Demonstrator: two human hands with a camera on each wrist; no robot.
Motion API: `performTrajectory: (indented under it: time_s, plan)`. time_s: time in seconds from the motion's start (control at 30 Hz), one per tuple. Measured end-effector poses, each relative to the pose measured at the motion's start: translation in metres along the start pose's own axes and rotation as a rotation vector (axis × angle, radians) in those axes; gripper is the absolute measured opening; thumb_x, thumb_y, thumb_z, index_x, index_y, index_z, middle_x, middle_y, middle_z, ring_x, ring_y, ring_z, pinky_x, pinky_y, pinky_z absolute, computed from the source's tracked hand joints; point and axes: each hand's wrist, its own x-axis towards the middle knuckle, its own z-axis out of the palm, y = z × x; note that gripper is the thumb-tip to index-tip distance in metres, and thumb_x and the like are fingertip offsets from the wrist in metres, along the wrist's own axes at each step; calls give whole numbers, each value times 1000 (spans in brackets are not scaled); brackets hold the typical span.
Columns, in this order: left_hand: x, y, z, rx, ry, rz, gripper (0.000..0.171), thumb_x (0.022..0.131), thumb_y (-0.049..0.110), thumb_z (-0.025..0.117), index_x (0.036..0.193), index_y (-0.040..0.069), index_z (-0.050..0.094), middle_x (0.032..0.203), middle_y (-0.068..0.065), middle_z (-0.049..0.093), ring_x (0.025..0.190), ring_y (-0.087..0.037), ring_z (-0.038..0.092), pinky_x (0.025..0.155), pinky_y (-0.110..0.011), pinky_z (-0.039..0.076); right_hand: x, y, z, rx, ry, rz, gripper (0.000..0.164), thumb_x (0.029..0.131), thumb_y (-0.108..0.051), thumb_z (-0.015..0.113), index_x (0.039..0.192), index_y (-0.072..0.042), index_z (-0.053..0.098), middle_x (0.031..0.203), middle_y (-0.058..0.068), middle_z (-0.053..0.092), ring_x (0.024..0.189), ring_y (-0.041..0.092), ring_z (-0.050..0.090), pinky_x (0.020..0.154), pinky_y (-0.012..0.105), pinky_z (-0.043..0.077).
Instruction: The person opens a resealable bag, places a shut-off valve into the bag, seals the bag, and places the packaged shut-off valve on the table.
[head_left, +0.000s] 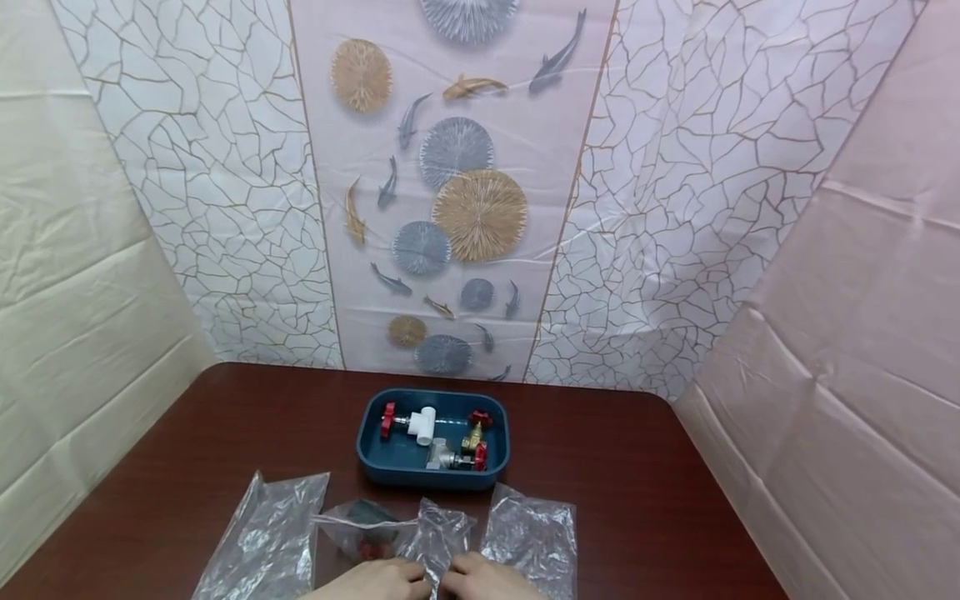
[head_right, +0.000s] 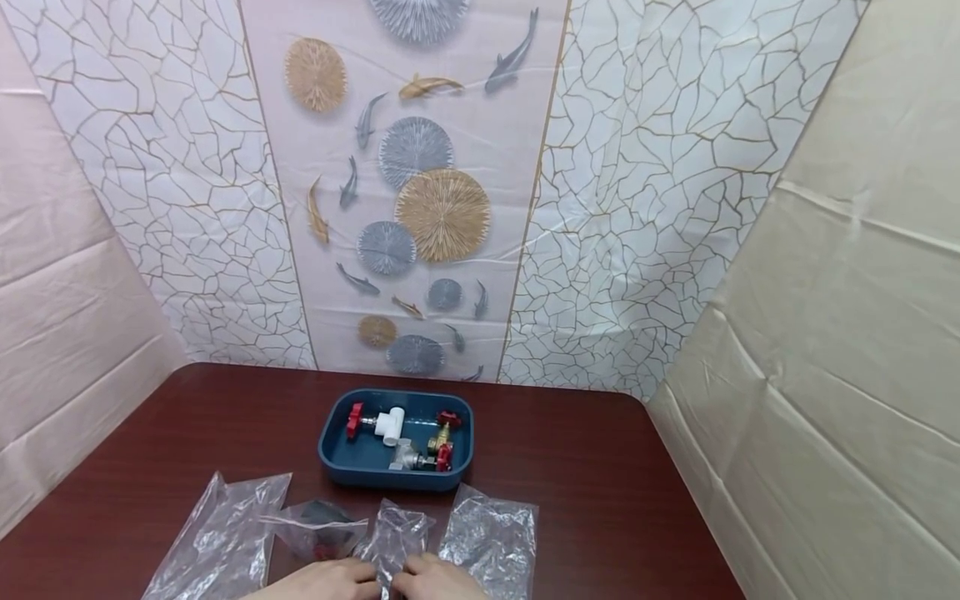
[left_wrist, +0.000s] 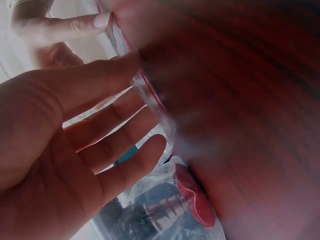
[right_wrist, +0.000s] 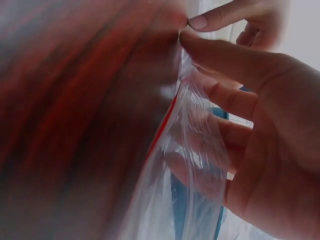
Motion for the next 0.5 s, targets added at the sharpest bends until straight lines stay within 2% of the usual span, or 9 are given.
performTrajectory:
  time_s: [0.1,0.23,0.37,0.5]
  plan:
    - [1,0,-1,-49,-31,-35,19,88,35,56,99,21,63,88,14,52,78,5,48,58,-13,39,1,-1,-1,-4,6,14,9,86,-33,60,88,-24,62,80,-17,42,70,-5,39,56,10,33]
    - [2,1,-2,-41,-47,-40,21,88,35,56,100,20,64,90,14,54,81,4,49,59,-14,40,2,-3,-1,-9,-6,33,8,85,-33,61,86,-24,62,79,-18,42,70,-5,40,55,12,34]
    - [2,1,-2,-16,-53,-34,19,86,34,58,98,21,64,87,15,53,78,5,48,56,-13,39,3,-2,-1,-14,-13,28,9,85,-33,61,88,-25,62,80,-17,44,71,-4,41,56,12,34]
    - [4,1,-4,-45,-67,-52,16,87,32,58,95,21,65,82,17,52,71,8,46,53,-12,38,4,0,0,-34,10,-3,9,85,-33,61,88,-25,63,82,-17,46,73,-5,43,57,10,34]
